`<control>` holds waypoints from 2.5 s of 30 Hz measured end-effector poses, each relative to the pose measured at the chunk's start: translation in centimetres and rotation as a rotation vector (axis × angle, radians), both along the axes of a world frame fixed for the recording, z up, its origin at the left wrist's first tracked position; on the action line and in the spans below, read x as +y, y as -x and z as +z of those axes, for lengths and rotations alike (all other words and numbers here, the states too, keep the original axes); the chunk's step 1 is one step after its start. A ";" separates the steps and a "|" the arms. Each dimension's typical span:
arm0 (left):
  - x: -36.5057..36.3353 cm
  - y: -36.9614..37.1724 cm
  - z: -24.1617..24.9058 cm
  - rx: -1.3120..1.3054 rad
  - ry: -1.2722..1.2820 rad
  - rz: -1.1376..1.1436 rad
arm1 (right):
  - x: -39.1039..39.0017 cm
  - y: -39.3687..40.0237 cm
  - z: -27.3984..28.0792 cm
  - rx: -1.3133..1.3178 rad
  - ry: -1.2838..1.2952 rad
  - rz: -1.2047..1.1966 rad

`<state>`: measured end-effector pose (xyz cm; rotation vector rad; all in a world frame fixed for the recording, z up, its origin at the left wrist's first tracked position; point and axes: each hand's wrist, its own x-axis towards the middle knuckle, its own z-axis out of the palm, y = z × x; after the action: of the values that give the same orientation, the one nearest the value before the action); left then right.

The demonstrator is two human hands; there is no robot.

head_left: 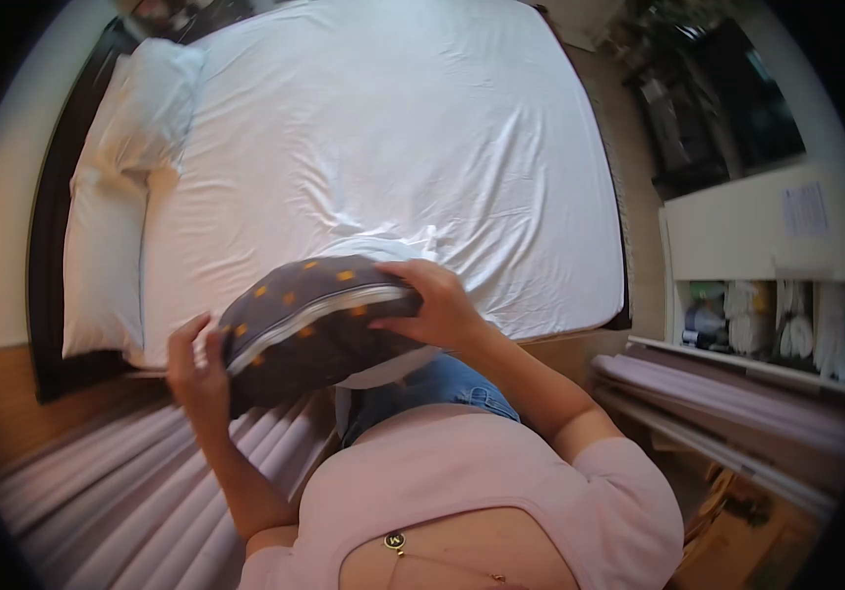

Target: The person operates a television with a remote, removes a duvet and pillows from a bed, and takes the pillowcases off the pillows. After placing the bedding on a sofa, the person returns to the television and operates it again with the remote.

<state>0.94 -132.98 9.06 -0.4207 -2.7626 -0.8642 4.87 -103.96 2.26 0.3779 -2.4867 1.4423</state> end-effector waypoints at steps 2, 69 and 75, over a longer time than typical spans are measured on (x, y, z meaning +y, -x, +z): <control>1.9 -0.1 3.5 0.036 -0.053 -0.190 | -0.6 0.7 -0.7 -0.207 0.425 0.183; -13.4 -0.4 -2.2 0.036 -0.819 0.595 | 4.2 -2.9 -22.1 -0.985 -0.064 0.106; -15.3 -5.4 5.9 -0.077 -0.940 0.780 | 2.8 -0.1 -16.8 -0.982 0.474 0.336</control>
<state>6.32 -148.31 15.01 0.7864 -1.9173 -1.7113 4.95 -101.14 -14.52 -0.0510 -2.6248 2.8068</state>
